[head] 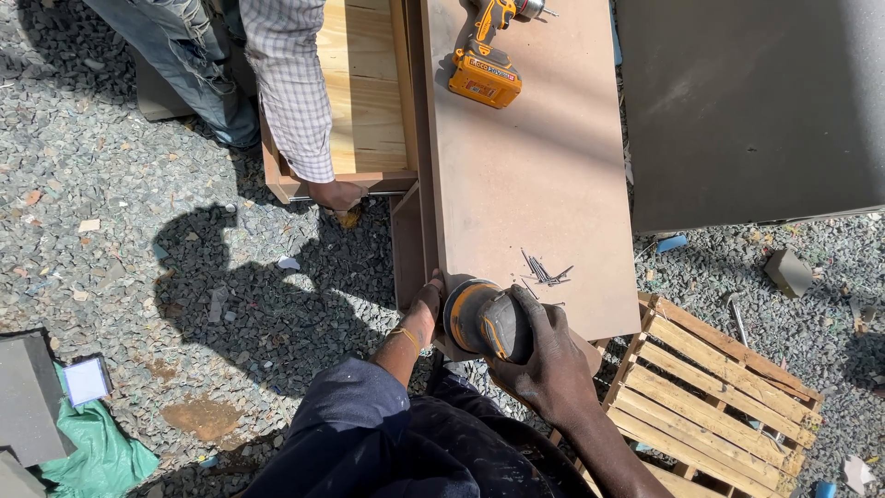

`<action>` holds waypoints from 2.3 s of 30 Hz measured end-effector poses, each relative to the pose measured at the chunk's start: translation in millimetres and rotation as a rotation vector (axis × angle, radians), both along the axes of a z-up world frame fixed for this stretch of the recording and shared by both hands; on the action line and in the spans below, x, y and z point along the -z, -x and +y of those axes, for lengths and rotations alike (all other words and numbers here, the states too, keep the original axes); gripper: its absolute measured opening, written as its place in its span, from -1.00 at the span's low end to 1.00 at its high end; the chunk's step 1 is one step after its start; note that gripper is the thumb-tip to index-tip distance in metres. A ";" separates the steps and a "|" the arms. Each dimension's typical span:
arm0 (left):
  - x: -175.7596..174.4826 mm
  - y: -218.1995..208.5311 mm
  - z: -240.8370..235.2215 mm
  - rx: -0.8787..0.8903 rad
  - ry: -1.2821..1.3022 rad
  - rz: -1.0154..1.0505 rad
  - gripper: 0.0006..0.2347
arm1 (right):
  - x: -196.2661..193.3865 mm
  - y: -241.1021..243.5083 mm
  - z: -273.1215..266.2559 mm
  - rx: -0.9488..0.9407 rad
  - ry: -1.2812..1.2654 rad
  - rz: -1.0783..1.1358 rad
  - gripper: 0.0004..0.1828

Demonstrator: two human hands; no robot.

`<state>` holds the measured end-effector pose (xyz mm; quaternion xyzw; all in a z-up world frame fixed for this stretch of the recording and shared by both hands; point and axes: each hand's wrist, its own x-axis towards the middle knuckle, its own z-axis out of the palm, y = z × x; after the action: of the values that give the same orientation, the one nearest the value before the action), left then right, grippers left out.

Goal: The person uses an orbital sander to smooth the surface of a large wooden board. Another person is seen in the background using a drill on a wooden drawer unit. The person sanding moves along the length of the board, ensuring an even finish.

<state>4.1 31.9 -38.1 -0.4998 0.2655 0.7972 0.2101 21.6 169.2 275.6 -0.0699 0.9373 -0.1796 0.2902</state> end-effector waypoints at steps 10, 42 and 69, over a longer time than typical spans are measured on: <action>-20.7 5.9 -15.2 0.065 0.109 0.108 -0.19 | 13.7 -2.2 -9.5 0.034 0.003 0.007 0.09; -17.7 -56.3 -9.5 0.281 0.292 0.140 -0.47 | 75.0 -58.0 39.3 0.290 0.527 0.214 -0.68; 104.5 -90.6 7.0 0.343 0.143 0.145 -0.24 | 112.6 -77.7 -6.6 0.990 0.921 -0.846 -0.35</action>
<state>94.7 38.9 -142.6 -0.4022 0.4173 0.7627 0.2871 99.3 162.6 163.0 0.3158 0.5012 -0.6683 0.4500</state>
